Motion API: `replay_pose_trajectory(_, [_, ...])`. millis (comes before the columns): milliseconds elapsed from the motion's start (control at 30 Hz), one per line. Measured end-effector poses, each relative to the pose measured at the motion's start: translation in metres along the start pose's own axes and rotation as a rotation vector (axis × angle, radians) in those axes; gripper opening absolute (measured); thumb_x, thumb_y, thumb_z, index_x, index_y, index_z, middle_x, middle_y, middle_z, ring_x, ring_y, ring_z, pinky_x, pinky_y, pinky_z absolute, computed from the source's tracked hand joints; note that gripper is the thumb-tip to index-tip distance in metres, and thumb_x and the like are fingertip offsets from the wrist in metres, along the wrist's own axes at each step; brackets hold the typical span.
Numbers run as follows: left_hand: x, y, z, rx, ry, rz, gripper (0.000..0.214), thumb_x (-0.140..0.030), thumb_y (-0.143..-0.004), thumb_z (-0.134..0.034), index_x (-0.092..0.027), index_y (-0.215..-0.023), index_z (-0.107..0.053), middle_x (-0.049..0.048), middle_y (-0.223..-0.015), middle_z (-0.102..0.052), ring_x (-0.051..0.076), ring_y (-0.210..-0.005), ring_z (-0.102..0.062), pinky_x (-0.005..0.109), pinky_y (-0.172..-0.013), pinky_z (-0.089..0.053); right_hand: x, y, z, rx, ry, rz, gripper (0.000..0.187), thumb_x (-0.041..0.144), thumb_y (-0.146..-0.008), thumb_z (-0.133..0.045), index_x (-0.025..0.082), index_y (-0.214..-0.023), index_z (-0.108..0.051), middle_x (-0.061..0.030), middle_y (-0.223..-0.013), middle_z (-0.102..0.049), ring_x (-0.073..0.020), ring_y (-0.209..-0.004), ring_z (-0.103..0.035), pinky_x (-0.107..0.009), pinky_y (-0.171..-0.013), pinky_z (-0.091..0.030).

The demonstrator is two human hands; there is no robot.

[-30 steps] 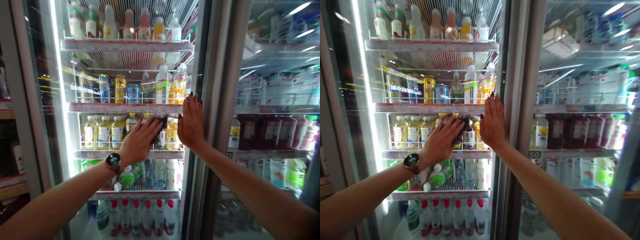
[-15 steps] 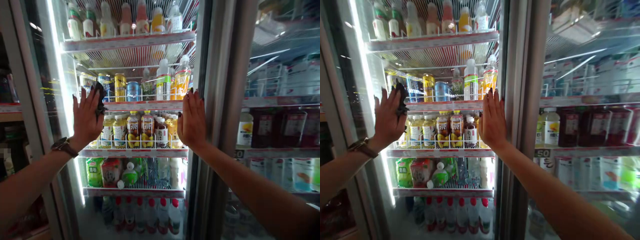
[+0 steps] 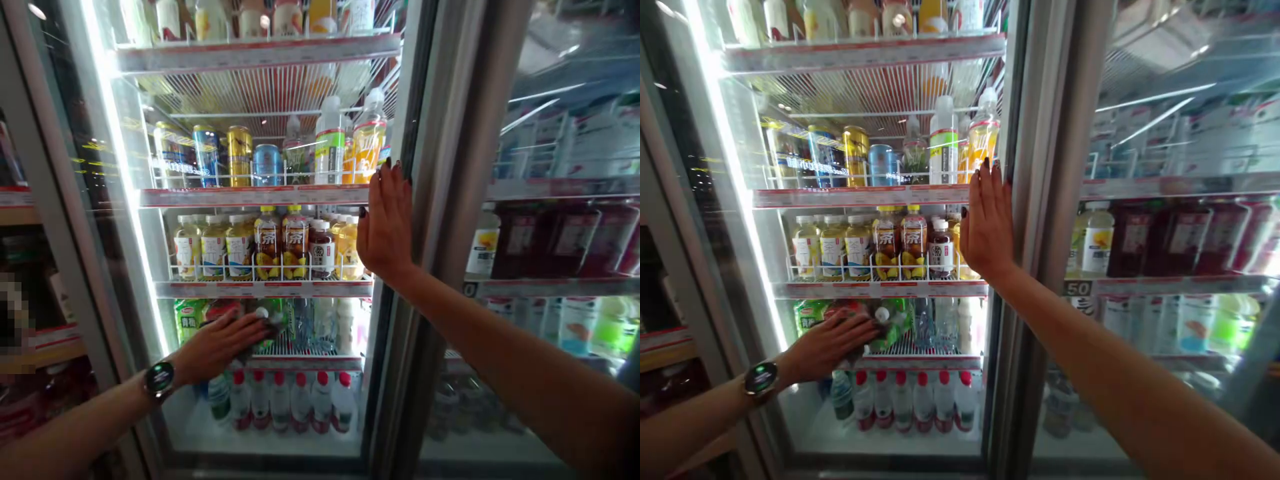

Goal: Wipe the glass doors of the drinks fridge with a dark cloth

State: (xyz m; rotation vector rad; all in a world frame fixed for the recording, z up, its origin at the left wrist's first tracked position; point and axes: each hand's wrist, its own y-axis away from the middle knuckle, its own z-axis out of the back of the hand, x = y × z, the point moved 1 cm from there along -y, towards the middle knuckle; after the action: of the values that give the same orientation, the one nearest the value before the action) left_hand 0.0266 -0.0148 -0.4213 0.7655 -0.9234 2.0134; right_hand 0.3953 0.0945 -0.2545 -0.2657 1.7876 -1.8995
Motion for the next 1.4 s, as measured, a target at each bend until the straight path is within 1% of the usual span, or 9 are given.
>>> replay_pose_trajectory(133, [0.090, 0.032, 0.045, -0.122, -0.078, 0.262, 0.075, -0.016, -0.095, -0.049, -0.025, -0.165, -0.025, 0.0071, -0.162, -0.046, 0.024, -0.158, -0.030, 0.052, -0.134, -0.015, 0.003, -0.001, 0.003, -0.004, -0.037, -0.030, 0.073, 0.021, -0.097, -0.032, 0.012, -0.167, -0.014, -0.0157, -0.174, -0.022, -0.0312, -0.164, -0.012, -0.067, -0.130, -0.017])
replay_pose_trajectory(300, [0.140, -0.051, 0.088, -0.470, -0.132, 0.596, 0.072, -0.029, -0.102, -0.047, -0.016, -0.166, -0.017, 0.0141, -0.171, -0.026, 0.031, -0.163, -0.014, 0.061, -0.133, -0.013, 0.002, -0.001, 0.002, -0.055, -0.024, 0.010, 0.071, 0.022, -0.097, -0.034, 0.008, -0.165, -0.019, -0.0195, -0.172, -0.025, -0.0330, -0.163, -0.014, -0.066, -0.130, -0.016])
replay_pose_trajectory(500, [0.057, -0.127, 0.063, -0.357, -0.084, 0.443, 0.077, -0.028, -0.100, -0.047, -0.013, -0.167, -0.012, 0.0108, -0.172, -0.025, 0.028, -0.163, -0.009, 0.055, -0.135, -0.011, 0.001, -0.001, 0.001, -0.052, 0.003, -0.012, 0.069, 0.024, -0.098, -0.032, 0.010, -0.165, -0.021, -0.0180, -0.171, -0.028, -0.0325, -0.163, -0.017, -0.066, -0.130, -0.019])
replay_pose_trajectory(700, [-0.012, -0.061, 0.014, -0.077, -0.039, 0.008, 0.072, -0.019, -0.094, -0.049, -0.015, -0.163, -0.029, 0.0043, -0.169, -0.033, 0.019, -0.162, -0.019, 0.045, -0.135, -0.012, 0.005, -0.002, 0.005, 0.005, 0.010, -0.017, 0.070, 0.020, -0.097, -0.032, 0.007, -0.165, -0.019, -0.0199, -0.172, -0.025, -0.0302, -0.164, -0.010, -0.064, -0.131, -0.018])
replay_pose_trajectory(867, [0.050, -0.017, 0.035, -0.086, -0.012, 0.098, 0.077, -0.023, -0.095, -0.052, -0.024, -0.166, -0.021, 0.0045, -0.163, -0.045, 0.018, -0.158, -0.030, 0.044, -0.135, -0.007, 0.006, -0.002, 0.004, 0.002, -0.009, -0.010, 0.069, 0.020, -0.098, -0.032, 0.004, -0.163, -0.018, -0.0236, -0.172, -0.021, -0.0310, -0.164, -0.006, -0.064, -0.131, -0.017])
replay_pose_trajectory(967, [0.098, -0.044, 0.068, -0.275, -0.062, 0.364, 0.079, -0.025, -0.099, -0.049, -0.025, -0.168, -0.011, 0.0082, -0.168, -0.036, 0.025, -0.161, -0.020, 0.053, -0.134, -0.010, 0.005, -0.002, 0.002, -0.017, -0.020, -0.006, 0.072, 0.020, -0.098, -0.032, 0.009, -0.166, -0.012, -0.0192, -0.174, -0.019, -0.0311, -0.164, -0.006, -0.066, -0.130, -0.016])
replay_pose_trajectory(1067, [0.109, -0.093, 0.085, -0.457, -0.090, 0.564, 0.079, -0.027, -0.100, -0.046, -0.021, -0.168, -0.006, 0.0112, -0.172, -0.024, 0.029, -0.163, -0.012, 0.058, -0.133, -0.012, 0.004, 0.000, 0.001, -0.046, 0.004, -0.004, 0.069, 0.022, -0.100, -0.030, 0.010, -0.166, -0.013, -0.0186, -0.173, -0.023, -0.0304, -0.164, -0.010, -0.063, -0.131, -0.018])
replay_pose_trajectory(1233, [0.038, -0.152, 0.059, -0.312, -0.056, 0.442, 0.086, -0.030, -0.097, -0.049, -0.014, -0.167, -0.002, 0.0105, -0.173, -0.021, 0.030, -0.163, -0.010, 0.057, -0.133, -0.014, 0.003, -0.002, 0.002, -0.035, 0.022, -0.022, 0.068, 0.022, -0.100, -0.029, 0.013, -0.166, -0.015, -0.0155, -0.173, -0.025, -0.0304, -0.164, -0.014, -0.065, -0.130, -0.020])
replay_pose_trajectory(1400, [-0.043, -0.117, 0.009, -0.104, -0.039, 0.041, 0.073, -0.024, -0.095, -0.049, -0.014, -0.164, -0.027, 0.0071, -0.172, -0.025, 0.024, -0.163, -0.016, 0.045, -0.130, -0.026, 0.006, -0.004, 0.009, 0.012, -0.003, -0.044, 0.067, 0.024, -0.101, -0.029, 0.009, -0.166, -0.017, -0.0185, -0.173, -0.023, -0.0312, -0.164, -0.012, -0.063, -0.131, -0.016])
